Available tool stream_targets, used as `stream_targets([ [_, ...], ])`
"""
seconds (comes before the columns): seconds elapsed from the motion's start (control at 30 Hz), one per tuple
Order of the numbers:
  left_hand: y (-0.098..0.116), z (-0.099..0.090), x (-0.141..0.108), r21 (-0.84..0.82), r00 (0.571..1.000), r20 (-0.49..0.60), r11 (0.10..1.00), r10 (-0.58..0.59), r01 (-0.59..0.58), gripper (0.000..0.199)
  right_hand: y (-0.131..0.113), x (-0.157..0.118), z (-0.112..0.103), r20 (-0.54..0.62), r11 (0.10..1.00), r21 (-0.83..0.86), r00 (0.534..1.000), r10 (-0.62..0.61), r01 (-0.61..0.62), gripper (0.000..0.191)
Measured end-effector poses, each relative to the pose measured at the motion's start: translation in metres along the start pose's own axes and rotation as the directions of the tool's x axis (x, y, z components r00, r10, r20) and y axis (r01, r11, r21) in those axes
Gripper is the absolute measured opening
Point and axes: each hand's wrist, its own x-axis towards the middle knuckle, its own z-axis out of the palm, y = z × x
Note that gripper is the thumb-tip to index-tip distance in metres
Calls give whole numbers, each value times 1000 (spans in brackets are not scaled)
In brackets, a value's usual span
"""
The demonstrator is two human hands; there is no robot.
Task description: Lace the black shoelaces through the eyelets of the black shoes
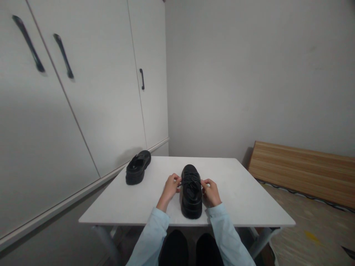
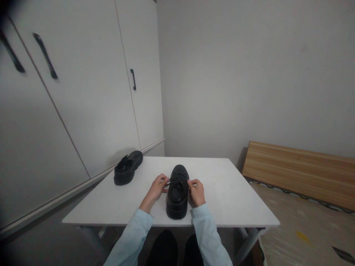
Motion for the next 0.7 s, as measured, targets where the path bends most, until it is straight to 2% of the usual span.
stream_targets([
  [0.07,2,0,-1,-15,1000,27,1000,-5,5,28,-6,-1,0,39,999,12,998,52,-53,39],
  [0.13,8,-1,-2,1,999,35,1000,5,-5,27,-13,-2,-1,81,999,-9,995,51,-50,37],
  [0.23,21,-3,-3,53,999,32,998,24,-26,24,-26,-5,-4,71,995,-83,996,-50,55,36],
  [0.3,28,-7,-5,88,1000,-6,996,17,-17,28,-35,-10,-7,15,957,-222,982,-191,189,34],
  [0.37,31,-10,-7,128,999,-44,992,2,4,38,-47,-18,-9,8,842,-417,928,-373,342,30],
  [0.4,31,-12,-8,154,999,-46,988,0,7,43,-53,-22,-9,51,768,-511,905,-422,387,28],
  [0.43,31,-12,-9,184,999,-33,983,3,3,46,-60,-26,-10,139,693,-593,900,-414,410,25],
  [0.5,29,-13,-12,251,1000,20,968,20,-24,47,-75,-35,-8,288,545,-733,912,-293,407,18],
  [0.53,28,-12,-13,282,998,49,958,36,-48,45,-81,-38,-6,321,468,-794,921,-219,388,17],
  [0.63,30,-9,-15,347,992,83,930,96,-119,33,-95,-43,1,309,259,-912,948,-77,318,21],
  [0.7,34,-8,-17,373,988,82,916,130,-152,27,-100,-42,4,315,181,-931,948,-43,318,20],
])
